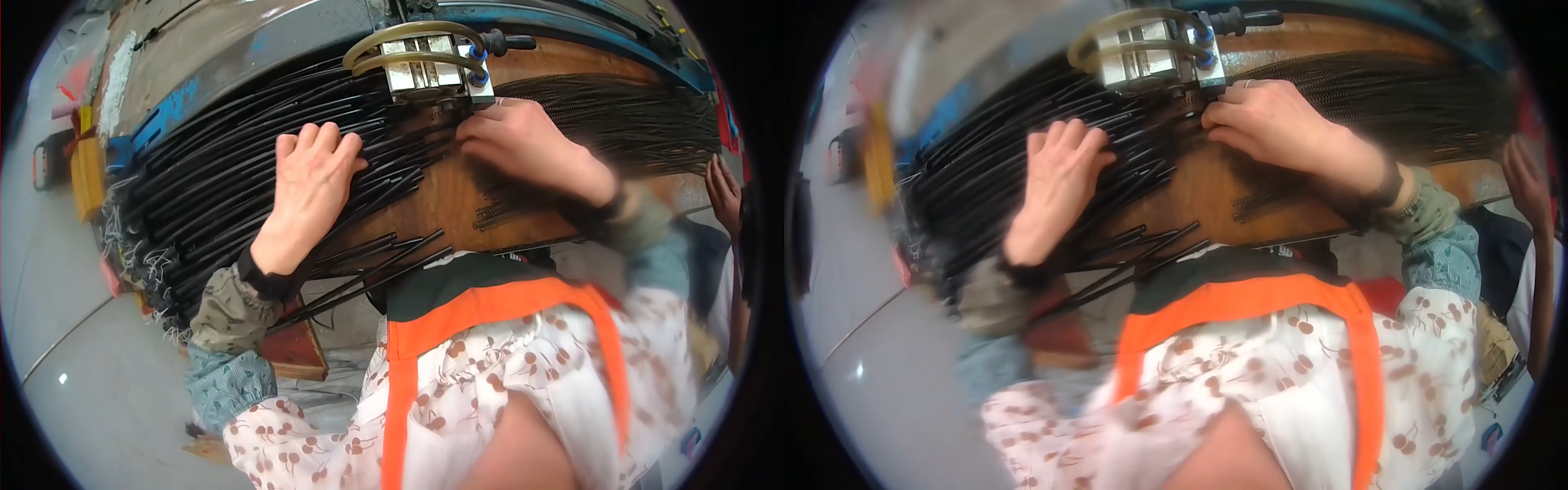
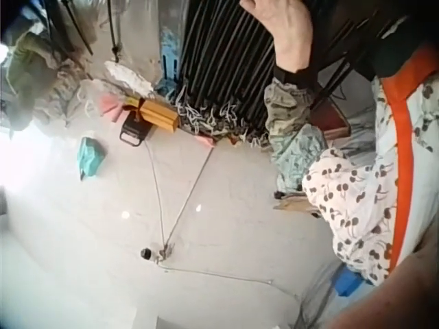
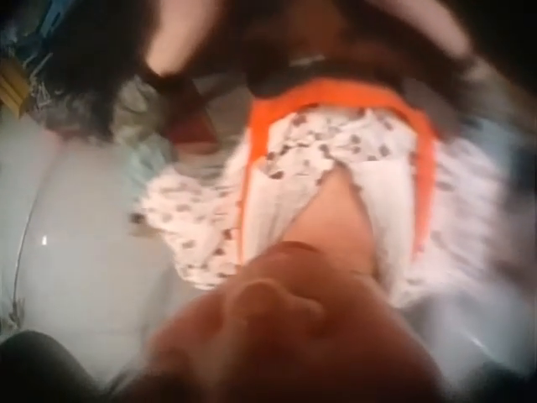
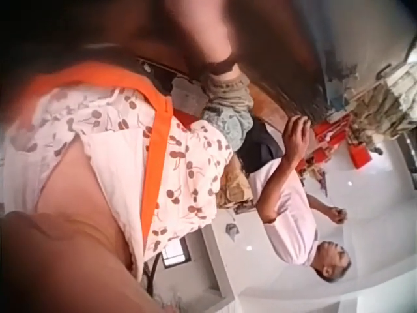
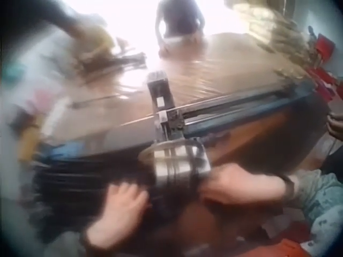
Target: Processing and organizing black metal rods by feeding them into a manual mechanical jig.
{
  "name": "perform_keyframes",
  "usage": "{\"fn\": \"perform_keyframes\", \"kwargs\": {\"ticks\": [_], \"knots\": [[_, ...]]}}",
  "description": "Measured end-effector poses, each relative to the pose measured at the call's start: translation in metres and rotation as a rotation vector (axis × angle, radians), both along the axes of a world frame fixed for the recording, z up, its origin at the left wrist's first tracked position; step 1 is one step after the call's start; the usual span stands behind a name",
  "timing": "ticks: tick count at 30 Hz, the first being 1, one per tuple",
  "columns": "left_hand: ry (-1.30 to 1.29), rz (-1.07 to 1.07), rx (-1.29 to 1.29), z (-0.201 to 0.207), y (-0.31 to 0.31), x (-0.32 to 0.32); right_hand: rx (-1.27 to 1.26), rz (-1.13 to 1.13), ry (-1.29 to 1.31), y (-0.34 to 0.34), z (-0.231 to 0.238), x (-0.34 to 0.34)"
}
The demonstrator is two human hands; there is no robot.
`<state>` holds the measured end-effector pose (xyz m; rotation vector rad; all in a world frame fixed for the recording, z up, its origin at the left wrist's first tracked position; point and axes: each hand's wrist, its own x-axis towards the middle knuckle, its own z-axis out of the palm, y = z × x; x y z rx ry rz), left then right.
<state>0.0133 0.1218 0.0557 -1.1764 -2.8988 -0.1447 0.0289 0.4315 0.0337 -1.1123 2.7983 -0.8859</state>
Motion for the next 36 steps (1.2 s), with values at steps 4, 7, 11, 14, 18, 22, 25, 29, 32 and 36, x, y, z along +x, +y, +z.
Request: {"fn": "perform_keyframes", "kwargs": {"ticks": [4, 7, 11, 14, 18, 22, 25, 29, 32, 36], "knots": [[0.03, 0.039, -0.027, -0.004, -0.008, 0.006, -0.047, -0.124, -0.105, 0.001, 0.004, 0.002], [-0.134, 0.081, 0.184, 0.007, -0.01, 0.019, -0.132, -0.29, -0.182, -0.003, 0.001, 0.009], [-0.123, -0.009, 0.214, 0.023, 0.002, 0.018, -0.371, -0.318, -0.248, 0.001, 0.0, 0.016], [-0.123, -0.028, 0.225, 0.033, 0.01, 0.018, -0.477, -0.312, -0.201, 0.005, 0.004, 0.02], [-0.147, -0.06, 0.205, 0.046, 0.023, 0.017, -0.531, -0.297, -0.053, 0.012, 0.004, 0.022], [-0.255, -0.102, 0.168, 0.058, 0.046, 0.018, -0.484, -0.245, 0.209, 0.028, 0.002, 0.035], [-0.443, -0.127, 0.293, 0.051, 0.043, 0.02, -0.443, -0.156, 0.554, 0.031, -0.008, 0.035], [-0.461, -0.111, 0.171, 0.054, 0.054, 0.017, -0.156, -0.017, 0.656, 0.026, 0.008, 0.037], [-0.06, -0.175, 0.231, 0.04, 0.071, 0.017, -0.197, 0.015, 0.579, 0.034, 0.015, 0.025], [0.054, -0.12, 0.308, 0.036, 0.069, 0.011, 0.336, -0.202, 0.755, 0.091, 0.009, 0.011]]}}
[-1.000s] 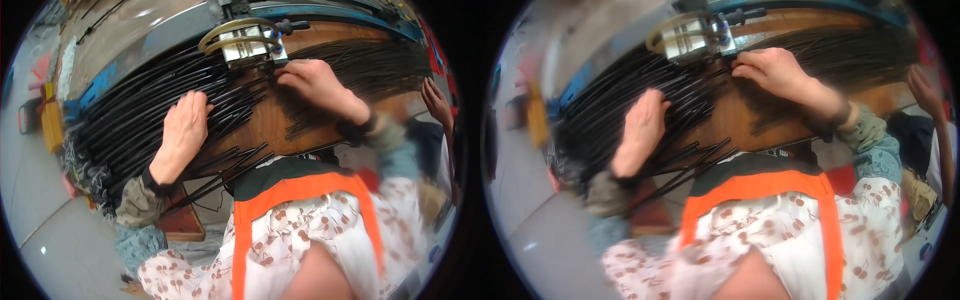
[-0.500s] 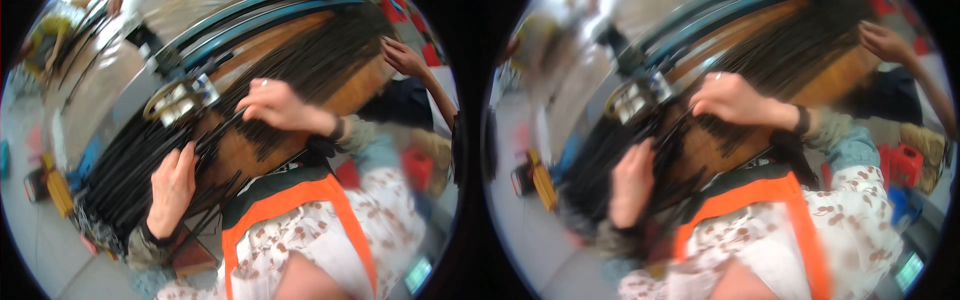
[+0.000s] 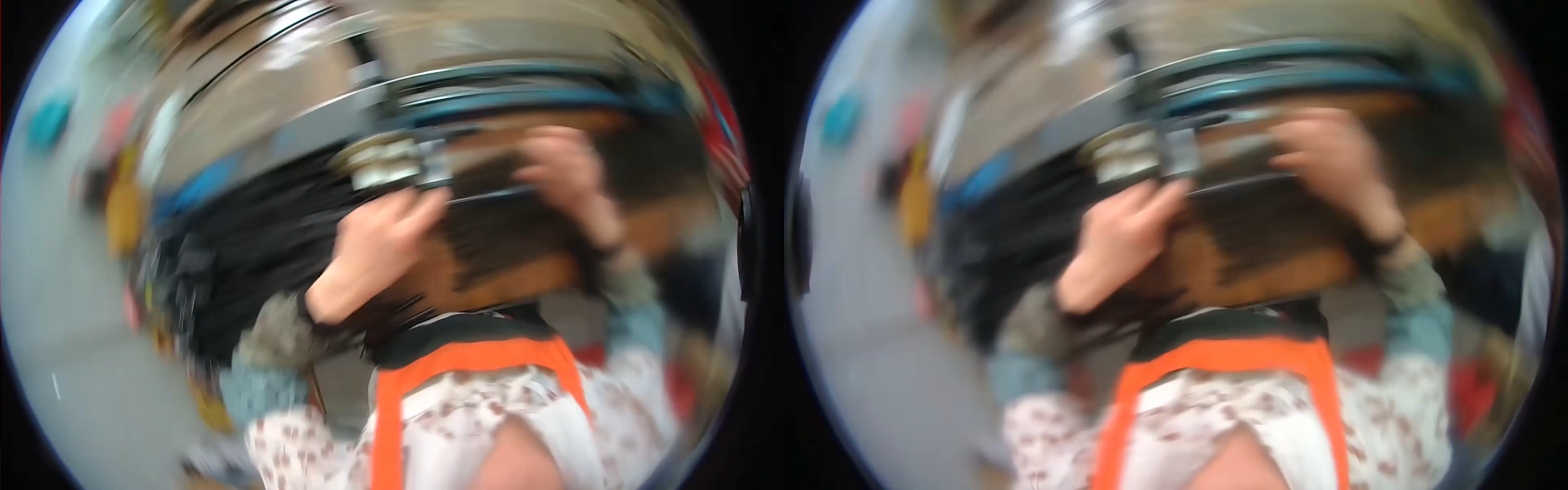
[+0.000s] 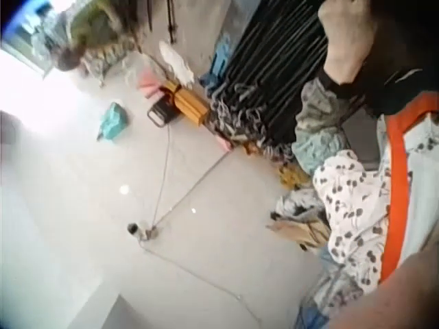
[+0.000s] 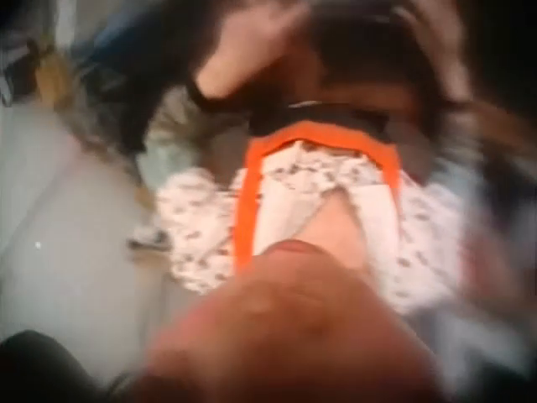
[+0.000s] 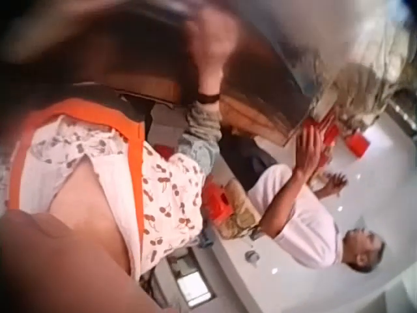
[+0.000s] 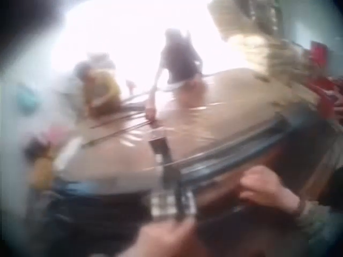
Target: Processing and organizing black metal rods by feeding them into a manual mechanical jig.
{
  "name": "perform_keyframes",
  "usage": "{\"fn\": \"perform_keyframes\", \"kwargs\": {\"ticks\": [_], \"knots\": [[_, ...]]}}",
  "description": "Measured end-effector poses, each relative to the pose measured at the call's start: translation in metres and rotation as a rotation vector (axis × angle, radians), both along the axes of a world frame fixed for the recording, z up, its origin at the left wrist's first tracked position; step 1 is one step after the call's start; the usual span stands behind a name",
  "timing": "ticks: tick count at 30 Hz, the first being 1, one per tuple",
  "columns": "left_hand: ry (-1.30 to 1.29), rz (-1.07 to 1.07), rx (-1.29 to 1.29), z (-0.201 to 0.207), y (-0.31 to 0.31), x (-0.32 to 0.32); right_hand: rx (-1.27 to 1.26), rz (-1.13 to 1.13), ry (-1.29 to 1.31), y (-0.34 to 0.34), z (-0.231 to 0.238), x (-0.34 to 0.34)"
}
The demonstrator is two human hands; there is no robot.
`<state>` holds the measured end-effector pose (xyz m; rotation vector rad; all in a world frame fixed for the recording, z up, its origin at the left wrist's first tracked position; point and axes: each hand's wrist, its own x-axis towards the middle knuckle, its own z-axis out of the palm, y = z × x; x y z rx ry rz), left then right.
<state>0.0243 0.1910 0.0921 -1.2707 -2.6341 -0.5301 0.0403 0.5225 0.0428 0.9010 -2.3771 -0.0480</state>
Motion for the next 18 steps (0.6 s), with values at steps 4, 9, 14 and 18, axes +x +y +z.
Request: {"fn": "perform_keyframes", "kwargs": {"ticks": [4, 9, 14, 18], "knots": [[0.097, -0.06, 0.126, 0.024, 0.016, -0.01, -0.549, -0.388, -0.115, 0.116, -0.028, -0.007], [0.141, -0.104, 0.021, 0.055, 0.066, -0.02, -0.832, -0.21, -0.259, 0.097, 0.015, -0.013], [0.119, -0.133, -0.081, 0.096, 0.079, -0.069, -0.73, -0.382, -0.345, 0.124, 0.027, -0.036], [0.319, -0.203, -0.242, 0.085, 0.073, -0.102, -0.487, -0.212, 0.03, 0.11, 0.019, -0.041]]}}
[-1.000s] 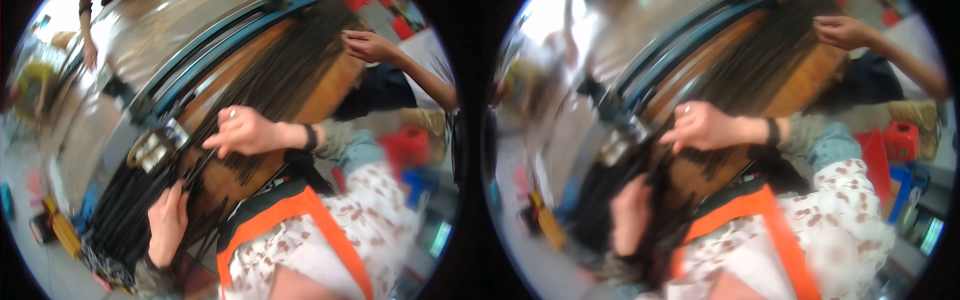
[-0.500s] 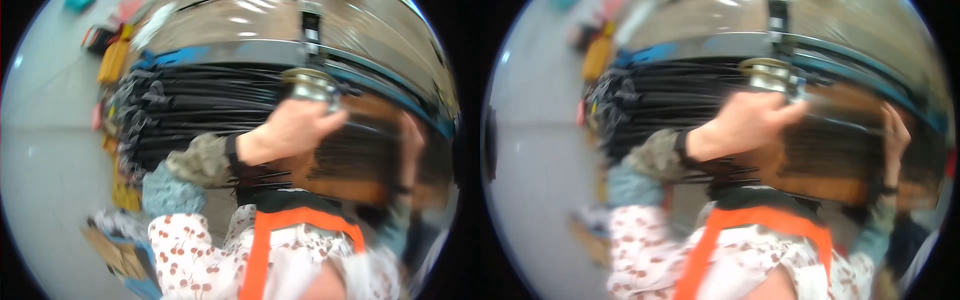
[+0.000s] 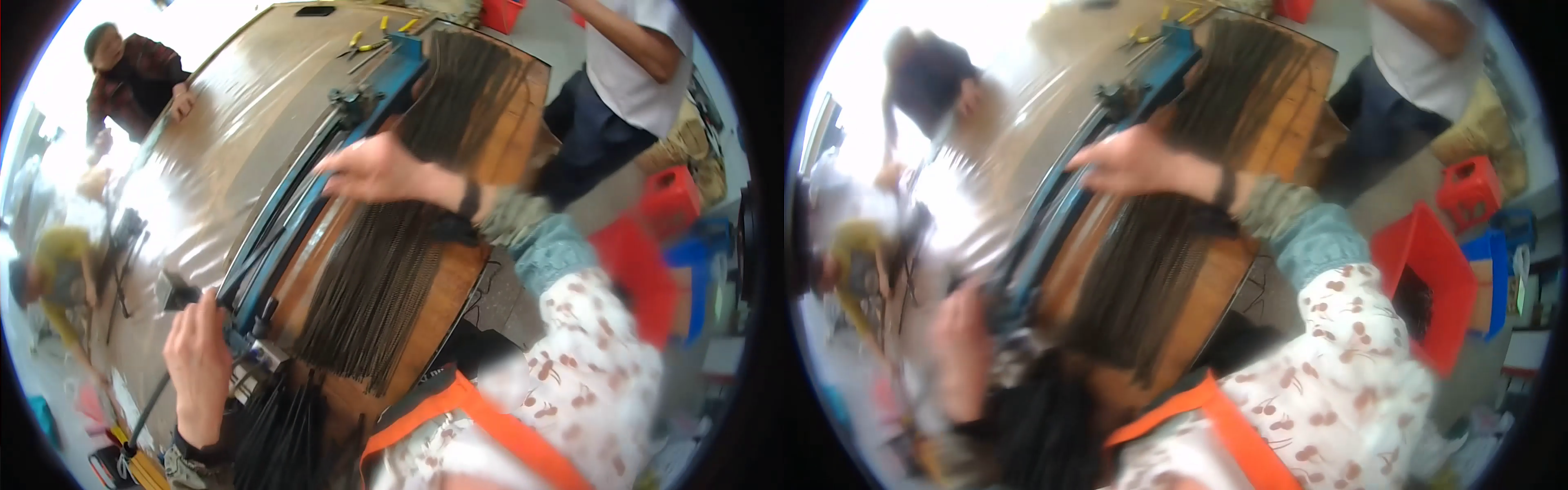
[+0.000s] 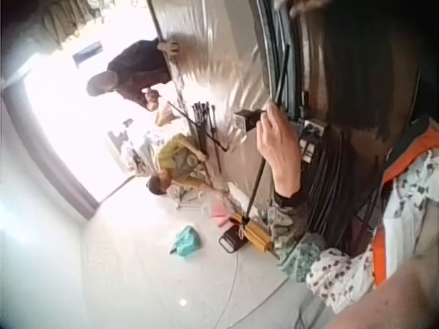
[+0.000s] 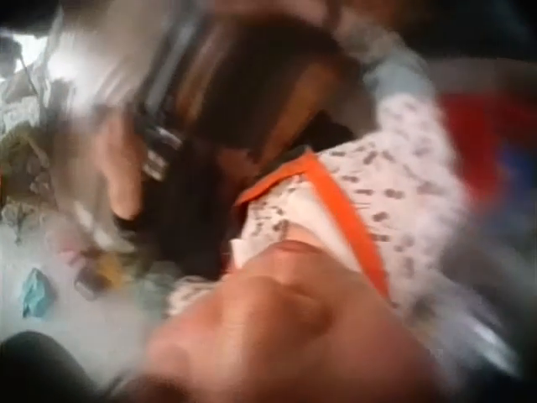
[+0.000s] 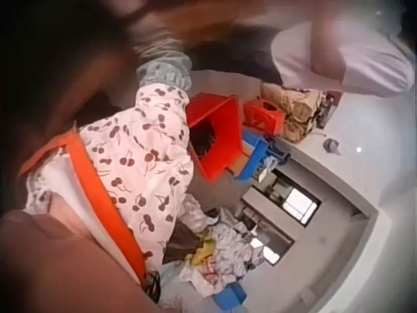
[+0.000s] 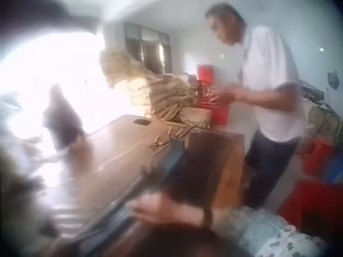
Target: Processing and organizing black metal rods by feeding them into a manual mechanical jig.
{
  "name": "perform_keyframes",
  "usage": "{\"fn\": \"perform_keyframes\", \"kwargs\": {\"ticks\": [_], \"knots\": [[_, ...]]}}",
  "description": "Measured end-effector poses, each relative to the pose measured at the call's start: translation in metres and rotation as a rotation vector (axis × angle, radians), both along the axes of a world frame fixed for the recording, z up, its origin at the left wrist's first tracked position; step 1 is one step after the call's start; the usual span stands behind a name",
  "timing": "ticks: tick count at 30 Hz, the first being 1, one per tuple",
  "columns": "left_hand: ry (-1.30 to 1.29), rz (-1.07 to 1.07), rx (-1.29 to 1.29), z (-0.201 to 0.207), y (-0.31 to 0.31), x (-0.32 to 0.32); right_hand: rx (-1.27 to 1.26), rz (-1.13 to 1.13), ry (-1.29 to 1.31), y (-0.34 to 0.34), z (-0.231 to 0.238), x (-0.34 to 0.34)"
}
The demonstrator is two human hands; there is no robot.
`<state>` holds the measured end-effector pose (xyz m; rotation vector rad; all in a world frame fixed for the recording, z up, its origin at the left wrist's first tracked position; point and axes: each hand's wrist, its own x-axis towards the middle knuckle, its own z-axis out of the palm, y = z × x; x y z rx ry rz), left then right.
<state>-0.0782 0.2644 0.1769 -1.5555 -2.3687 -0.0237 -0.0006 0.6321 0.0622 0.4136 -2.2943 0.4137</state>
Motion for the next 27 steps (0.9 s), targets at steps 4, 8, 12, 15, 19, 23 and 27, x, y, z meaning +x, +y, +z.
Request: {"fn": "perform_keyframes", "kwargs": {"ticks": [4, 8, 12, 15, 19, 23, 27], "knots": [[-0.05, -0.116, 0.013, -0.007, 0.025, -0.019, -0.124, -0.162, 0.138, 0.045, -0.051, -0.007], [-0.128, -0.001, -0.008, 0.001, 0.024, -0.018, -0.155, -0.062, -0.056, -0.056, 0.004, 0.002], [-0.055, 0.06, 0.072, 0.023, -0.005, -0.035, -0.521, 0.293, -0.126, -0.028, 0.004, 0.001], [-0.077, 0.085, 0.016, 0.026, -0.014, -0.022, -0.677, 0.197, -0.111, -0.064, 0.009, -0.001], [-0.088, 0.108, 0.152, 0.017, -0.04, -0.009, -0.609, 0.259, 0.142, -0.088, 0.022, -0.012], [-0.063, 0.188, 0.068, 0.031, -0.076, 0.004, -1.062, 0.396, -0.665, -0.088, 0.022, 0.005], [-0.182, 0.162, 0.053, 0.023, -0.056, 0.021, -0.515, 0.242, -0.02, -0.117, 0.03, -0.006]]}}
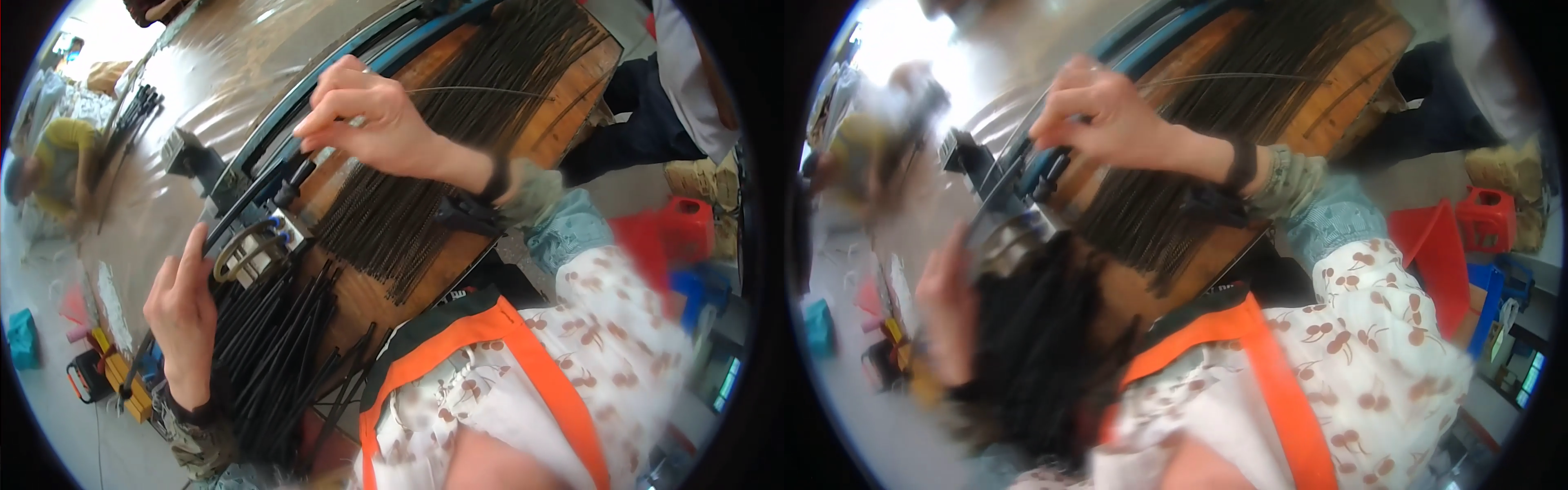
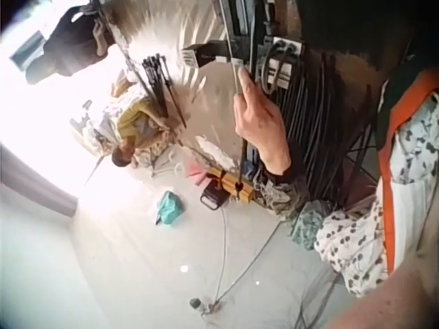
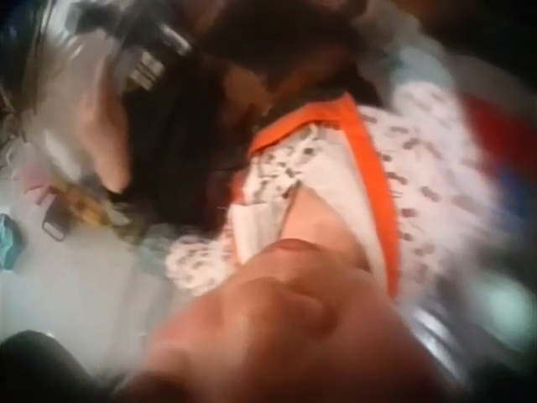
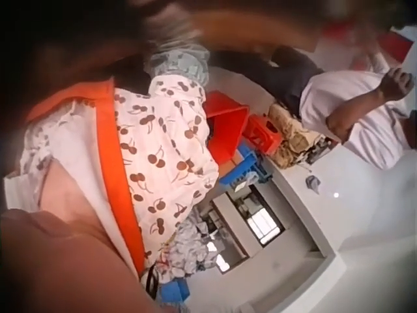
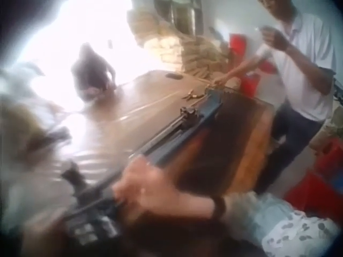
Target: Processing and organizing black metal rods by feeding them into a manual mechanical jig.
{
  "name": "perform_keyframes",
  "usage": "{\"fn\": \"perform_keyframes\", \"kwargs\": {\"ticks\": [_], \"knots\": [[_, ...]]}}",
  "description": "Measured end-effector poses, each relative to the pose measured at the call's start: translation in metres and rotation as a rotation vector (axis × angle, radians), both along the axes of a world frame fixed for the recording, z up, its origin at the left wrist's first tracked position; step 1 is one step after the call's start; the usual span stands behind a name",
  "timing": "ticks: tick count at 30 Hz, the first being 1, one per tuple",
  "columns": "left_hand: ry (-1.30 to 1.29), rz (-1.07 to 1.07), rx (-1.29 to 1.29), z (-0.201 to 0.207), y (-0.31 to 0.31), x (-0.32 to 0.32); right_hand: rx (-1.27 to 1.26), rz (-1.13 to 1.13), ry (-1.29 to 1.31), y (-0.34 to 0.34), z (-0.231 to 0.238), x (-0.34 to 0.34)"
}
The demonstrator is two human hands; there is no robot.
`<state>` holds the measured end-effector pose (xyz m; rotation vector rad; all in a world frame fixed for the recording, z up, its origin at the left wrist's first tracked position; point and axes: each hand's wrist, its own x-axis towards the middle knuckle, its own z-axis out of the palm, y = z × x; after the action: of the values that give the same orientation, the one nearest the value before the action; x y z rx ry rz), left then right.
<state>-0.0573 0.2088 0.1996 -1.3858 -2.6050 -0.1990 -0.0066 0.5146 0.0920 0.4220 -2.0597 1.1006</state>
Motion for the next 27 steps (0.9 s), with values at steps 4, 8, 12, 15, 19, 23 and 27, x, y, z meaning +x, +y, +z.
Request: {"fn": "perform_keyframes", "kwargs": {"ticks": [4, 8, 12, 15, 19, 23, 27], "knots": [[0.016, 0.023, 0.036, -0.01, -0.016, 0.006, 0.067, 0.096, 0.274, -0.028, -0.01, -0.008], [0.141, 0.093, 0.031, -0.01, -0.052, -0.004, 0.313, -0.113, 0.176, 0.031, -0.031, -0.008], [0.067, 0.011, 0.047, -0.014, -0.034, -0.004, 0.247, -0.109, 0.242, -0.017, -0.03, -0.02], [0.369, 0.363, 0.152, 0.013, -0.117, -0.029, 0.457, -0.262, 0.153, 0.046, -0.031, -0.027], [0.433, 0.472, 0.174, 0.042, -0.145, -0.029, 0.114, -0.042, -0.203, 0.027, -0.043, -0.049], [0.441, 0.412, 0.236, 0.029, -0.145, -0.033, 0.07, 0.306, -0.288, -0.067, -0.005, -0.1], [0.366, 0.454, 0.249, 0.022, -0.173, -0.013, 0.291, 0.365, -0.085, -0.118, -0.007, -0.139]]}}
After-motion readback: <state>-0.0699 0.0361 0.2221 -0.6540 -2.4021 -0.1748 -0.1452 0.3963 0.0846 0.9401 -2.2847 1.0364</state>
